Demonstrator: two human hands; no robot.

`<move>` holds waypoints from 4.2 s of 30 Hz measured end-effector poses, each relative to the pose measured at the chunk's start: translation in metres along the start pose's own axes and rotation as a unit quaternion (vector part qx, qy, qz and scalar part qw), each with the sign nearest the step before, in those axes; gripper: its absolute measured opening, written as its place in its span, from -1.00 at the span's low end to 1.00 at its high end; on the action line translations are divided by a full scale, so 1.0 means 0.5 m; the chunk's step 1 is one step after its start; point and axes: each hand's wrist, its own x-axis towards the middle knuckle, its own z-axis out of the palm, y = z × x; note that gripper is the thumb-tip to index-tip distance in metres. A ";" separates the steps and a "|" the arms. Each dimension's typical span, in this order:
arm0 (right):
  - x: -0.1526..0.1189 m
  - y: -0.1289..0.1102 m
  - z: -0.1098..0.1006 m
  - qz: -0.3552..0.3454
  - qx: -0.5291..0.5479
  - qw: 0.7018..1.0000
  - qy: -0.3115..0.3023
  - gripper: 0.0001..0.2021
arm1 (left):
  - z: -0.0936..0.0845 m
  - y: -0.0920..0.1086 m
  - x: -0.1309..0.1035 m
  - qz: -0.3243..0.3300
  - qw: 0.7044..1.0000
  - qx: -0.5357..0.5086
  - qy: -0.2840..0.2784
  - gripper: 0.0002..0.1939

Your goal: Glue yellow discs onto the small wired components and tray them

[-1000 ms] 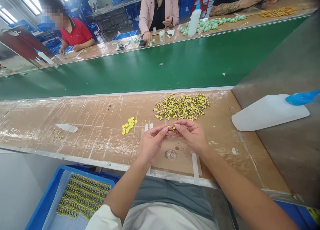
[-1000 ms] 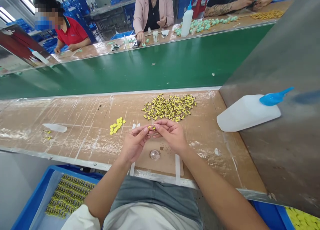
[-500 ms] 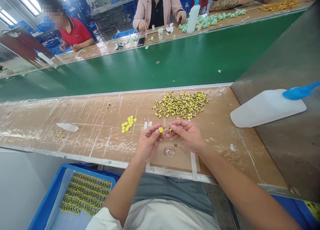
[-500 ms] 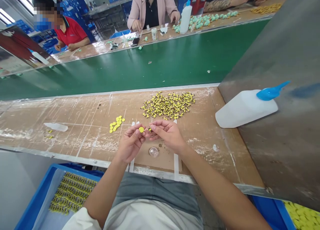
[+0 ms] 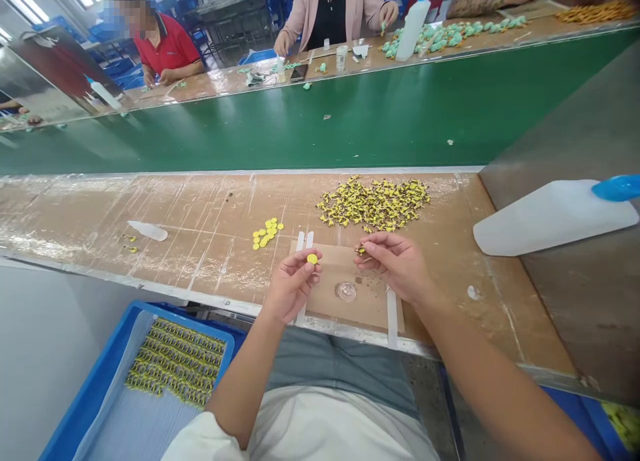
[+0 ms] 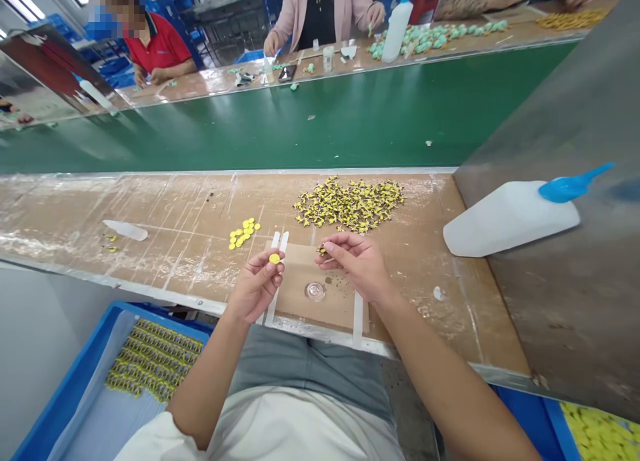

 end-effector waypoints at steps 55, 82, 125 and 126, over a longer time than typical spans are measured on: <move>-0.105 0.128 -0.001 -0.404 -0.467 0.782 0.087 -0.82 | -0.068 -0.070 -0.024 0.076 0.993 -0.048 0.073 -0.66; -0.112 0.119 0.002 -0.381 -0.468 0.796 0.053 -0.80 | -0.071 -0.067 -0.025 0.046 0.996 -0.053 0.048 -0.70; -0.113 0.115 -0.009 -0.441 -0.519 0.732 0.025 -0.66 | -0.074 -0.065 -0.028 0.042 0.996 -0.066 0.034 -0.74; -0.113 0.115 -0.009 -0.441 -0.518 0.732 0.024 -0.67 | -0.073 -0.065 -0.028 0.042 0.996 -0.067 0.034 -0.74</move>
